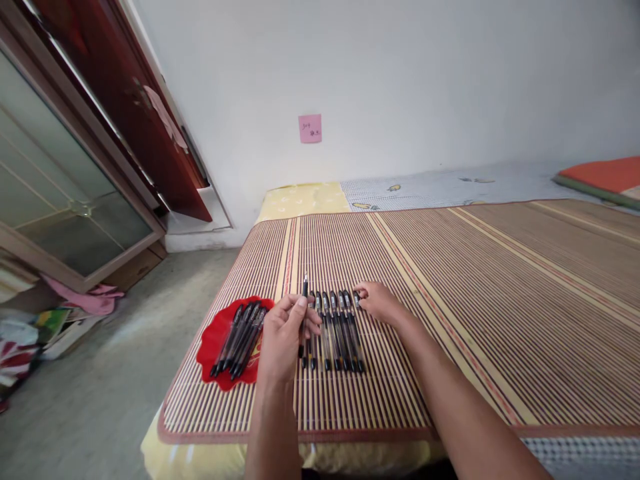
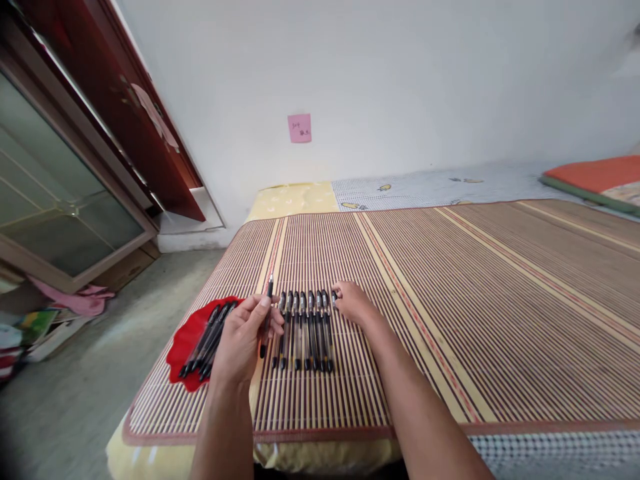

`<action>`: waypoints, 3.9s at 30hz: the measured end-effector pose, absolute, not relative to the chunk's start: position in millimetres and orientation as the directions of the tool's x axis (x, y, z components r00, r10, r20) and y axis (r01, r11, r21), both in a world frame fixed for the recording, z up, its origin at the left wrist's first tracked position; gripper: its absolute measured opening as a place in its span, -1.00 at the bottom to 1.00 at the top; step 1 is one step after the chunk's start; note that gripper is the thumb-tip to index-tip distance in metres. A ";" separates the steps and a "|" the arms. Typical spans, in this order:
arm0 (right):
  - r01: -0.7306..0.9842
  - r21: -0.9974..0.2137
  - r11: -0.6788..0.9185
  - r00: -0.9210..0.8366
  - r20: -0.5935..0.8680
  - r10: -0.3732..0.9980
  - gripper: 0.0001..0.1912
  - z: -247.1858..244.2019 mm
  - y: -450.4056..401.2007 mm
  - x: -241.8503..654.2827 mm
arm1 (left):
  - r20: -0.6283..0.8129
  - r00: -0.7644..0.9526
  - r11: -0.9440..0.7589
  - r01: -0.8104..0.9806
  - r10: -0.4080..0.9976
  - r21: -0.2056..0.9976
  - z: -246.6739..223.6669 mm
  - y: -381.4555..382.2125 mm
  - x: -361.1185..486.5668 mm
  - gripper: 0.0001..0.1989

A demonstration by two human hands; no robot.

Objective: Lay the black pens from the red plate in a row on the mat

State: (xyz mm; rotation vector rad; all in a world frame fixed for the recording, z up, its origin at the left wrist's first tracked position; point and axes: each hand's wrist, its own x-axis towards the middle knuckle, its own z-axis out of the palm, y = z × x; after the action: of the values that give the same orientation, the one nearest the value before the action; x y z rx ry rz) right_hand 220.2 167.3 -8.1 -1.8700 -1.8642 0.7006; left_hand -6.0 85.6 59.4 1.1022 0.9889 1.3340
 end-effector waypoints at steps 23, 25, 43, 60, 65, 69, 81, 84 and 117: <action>0.786 -0.616 0.049 -0.152 -0.116 0.982 -0.44 5.3 158.2 223.1 | 0.046 0.019 -0.040 -0.222 0.999 0.974 56.7 88.1 -4.7 -0.71; 0.791 -0.609 0.061 -0.180 -0.136 0.974 -0.45 3.4 159.6 224.0 | 0.045 0.022 -0.039 -0.220 0.999 0.975 56.3 88.4 -5.1 -0.70; 0.830 -0.535 0.157 -0.197 -0.017 0.980 -0.44 5.9 161.1 218.8 | 0.051 0.016 -0.046 -0.231 0.999 0.972 56.3 89.0 -4.8 -0.68; 0.833 -0.507 0.223 -0.271 -0.022 0.962 -0.53 7.0 164.6 210.0 | 0.044 0.017 -0.040 -0.215 0.999 0.976 54.7 88.6 -6.4 -0.72; 0.816 -0.563 0.130 -0.161 -0.006 0.987 -0.48 5.3 163.4 221.3 | 0.041 0.018 -0.036 -0.221 0.999 0.975 55.3 88.5 -7.5 -0.71; 0.786 -0.617 0.037 -0.076 -0.036 0.996 -0.48 8.9 153.1 228.8 | 0.038 0.020 -0.033 -0.228 0.999 0.973 53.4 89.6 -4.7 -0.71; -0.013 -0.991 0.131 0.011 0.131 0.991 -0.66 40.8 90.9 208.7 | -0.017 0.212 0.065 -0.221 0.977 0.973 39.2 85.7 37.6 -0.71; -0.078 -0.989 0.125 0.034 0.122 0.992 -0.66 40.3 91.1 206.1 | -0.019 0.229 0.065 -0.195 0.973 0.979 35.8 83.5 47.2 -0.70; -0.048 -0.989 0.142 -0.030 0.144 0.989 -0.75 61.2 92.9 211.2 | 0.161 0.050 -0.166 0.104 0.986 0.981 46.6 67.2 62.9 -0.83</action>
State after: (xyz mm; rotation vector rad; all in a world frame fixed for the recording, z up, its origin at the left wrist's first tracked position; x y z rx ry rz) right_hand 211.2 92.9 61.2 -1.0542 -1.2646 1.1476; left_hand 62.9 67.2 46.6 1.4305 1.1752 1.2449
